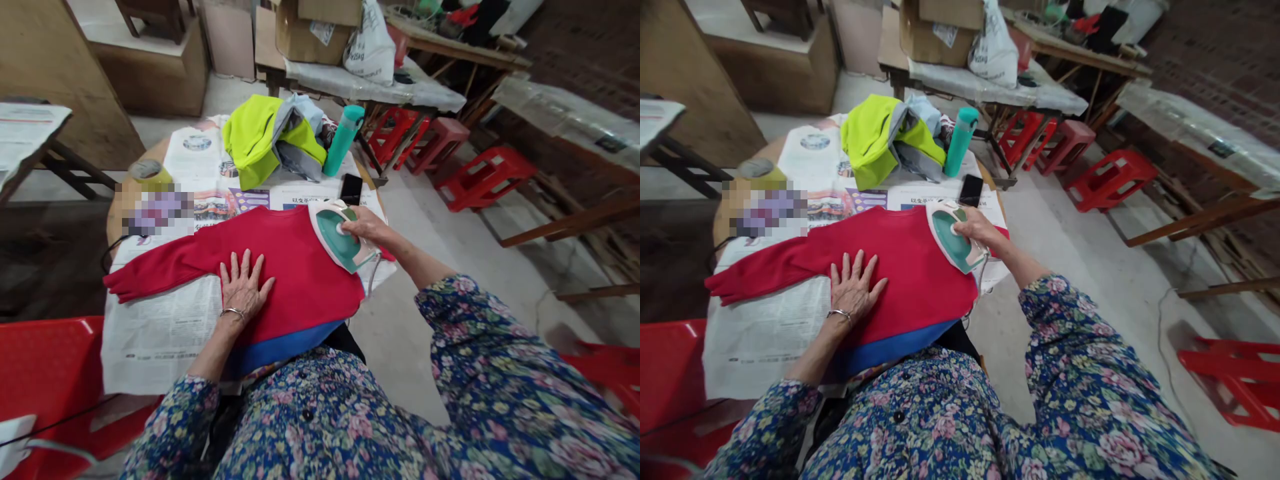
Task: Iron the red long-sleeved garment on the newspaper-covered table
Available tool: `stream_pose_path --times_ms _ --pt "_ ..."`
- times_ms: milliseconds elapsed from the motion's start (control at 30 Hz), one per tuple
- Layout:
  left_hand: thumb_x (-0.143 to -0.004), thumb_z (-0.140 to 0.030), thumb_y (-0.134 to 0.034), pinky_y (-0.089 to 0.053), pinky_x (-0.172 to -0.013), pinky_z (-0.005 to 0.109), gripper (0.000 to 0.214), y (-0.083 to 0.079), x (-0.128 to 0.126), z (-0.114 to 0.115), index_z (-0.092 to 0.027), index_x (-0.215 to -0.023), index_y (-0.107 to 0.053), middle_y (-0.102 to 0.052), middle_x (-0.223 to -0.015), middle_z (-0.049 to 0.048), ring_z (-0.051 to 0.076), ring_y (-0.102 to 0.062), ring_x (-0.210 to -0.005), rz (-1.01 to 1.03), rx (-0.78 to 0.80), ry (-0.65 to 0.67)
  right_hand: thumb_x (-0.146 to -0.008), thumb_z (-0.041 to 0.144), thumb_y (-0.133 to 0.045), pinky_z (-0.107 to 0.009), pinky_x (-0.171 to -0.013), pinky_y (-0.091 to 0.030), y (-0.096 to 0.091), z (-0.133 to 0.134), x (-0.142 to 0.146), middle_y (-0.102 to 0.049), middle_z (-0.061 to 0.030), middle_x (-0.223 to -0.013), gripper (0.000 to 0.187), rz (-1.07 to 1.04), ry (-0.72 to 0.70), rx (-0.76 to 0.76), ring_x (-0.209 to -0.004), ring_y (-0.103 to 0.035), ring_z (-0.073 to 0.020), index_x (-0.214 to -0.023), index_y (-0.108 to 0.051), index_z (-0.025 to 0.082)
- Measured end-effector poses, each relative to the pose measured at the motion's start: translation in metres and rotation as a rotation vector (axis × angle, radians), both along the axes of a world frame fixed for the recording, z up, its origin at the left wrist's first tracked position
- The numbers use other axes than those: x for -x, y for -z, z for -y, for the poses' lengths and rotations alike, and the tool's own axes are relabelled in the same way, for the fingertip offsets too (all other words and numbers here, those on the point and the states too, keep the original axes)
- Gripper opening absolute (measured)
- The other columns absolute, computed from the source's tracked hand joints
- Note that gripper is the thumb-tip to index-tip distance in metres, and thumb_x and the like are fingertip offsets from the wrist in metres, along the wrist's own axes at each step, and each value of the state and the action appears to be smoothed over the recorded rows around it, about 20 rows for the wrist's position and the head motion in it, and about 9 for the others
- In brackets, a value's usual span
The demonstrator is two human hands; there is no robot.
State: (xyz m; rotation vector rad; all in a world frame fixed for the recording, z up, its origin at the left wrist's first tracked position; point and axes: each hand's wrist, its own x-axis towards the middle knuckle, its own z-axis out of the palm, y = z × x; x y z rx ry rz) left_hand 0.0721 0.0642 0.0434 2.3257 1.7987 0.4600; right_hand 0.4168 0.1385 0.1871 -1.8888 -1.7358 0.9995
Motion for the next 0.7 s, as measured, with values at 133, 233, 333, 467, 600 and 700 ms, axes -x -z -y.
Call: stream_pose_path --times_ms 133,233,333,467,600,700 --pt "-0.106 -0.057 -0.058 -0.015 -0.137 0.084 0.068 0.003 0.0 -0.001 -0.026 -0.166 -0.062 -0.046 -0.181 0.0166 0.05 -0.033 -0.172 0.009 -0.006 0.002 -0.072 0.029 -0.069 -0.029 -0.048 -0.041 -0.002 0.037 -0.003 -0.054 0.0016 -0.058 0.02 0.046 0.075 0.052 -0.055 -0.055 -0.0199 -0.089 -0.058 0.024" --pt "-0.106 -0.057 -0.058 -0.014 -0.137 0.084 0.068 0.005 0.001 -0.002 -0.027 -0.166 -0.062 -0.047 -0.181 0.0159 0.049 -0.034 -0.172 0.028 -0.023 0.003 -0.074 0.026 -0.07 -0.029 -0.048 -0.041 -0.008 0.051 0.003 -0.054 0.003 -0.06 0.021 0.01 0.03 0.091 -0.053 -0.054 -0.0186 -0.09 -0.057 0.025" --pt "-0.104 -0.058 -0.059 -0.015 -0.137 0.084 0.069 0.006 0.002 -0.002 -0.027 -0.166 -0.062 -0.048 -0.18 0.0158 0.049 -0.034 -0.172 0.037 -0.024 -0.001 -0.076 0.022 -0.07 -0.029 -0.049 -0.041 -0.012 0.049 0.009 -0.054 0.0043 -0.065 0.021 -0.017 -0.036 0.083 -0.053 -0.053 -0.017 -0.092 -0.057 0.025" --pt "-0.104 -0.059 -0.059 -0.015 -0.137 0.085 0.07 0.004 0.001 -0.001 -0.027 -0.166 -0.062 -0.048 -0.18 0.0162 0.05 -0.034 -0.172 0.045 -0.012 0.005 -0.079 0.019 -0.071 -0.028 -0.052 -0.04 -0.015 0.025 0.017 -0.056 0.0034 -0.074 0.023 -0.002 -0.158 0.038 -0.058 -0.052 -0.0155 -0.098 -0.06 0.023" --pt "-0.104 -0.058 -0.059 -0.015 -0.137 0.084 0.07 0.002 0.0 0.0 -0.028 -0.167 -0.061 -0.047 -0.181 0.0153 0.049 -0.033 -0.172 0.048 0.004 0.001 -0.078 0.013 -0.067 -0.027 -0.053 -0.036 -0.02 -0.011 0.033 -0.05 0.0063 -0.062 0.02 0.121 -0.263 0.039 -0.054 -0.048 -0.0149 -0.092 -0.058 0.023" --pt "-0.104 -0.057 -0.06 -0.015 -0.137 0.084 0.068 0.001 -0.001 0.002 -0.029 -0.167 -0.061 -0.047 -0.181 0.015 0.049 -0.033 -0.172 0.049 0.001 0.003 -0.075 0.013 -0.066 -0.026 -0.054 -0.034 -0.021 -0.037 0.051 -0.05 0.0067 -0.061 0.021 0.094 -0.333 -0.005 -0.057 -0.048 -0.015 -0.091 -0.057 0.023"
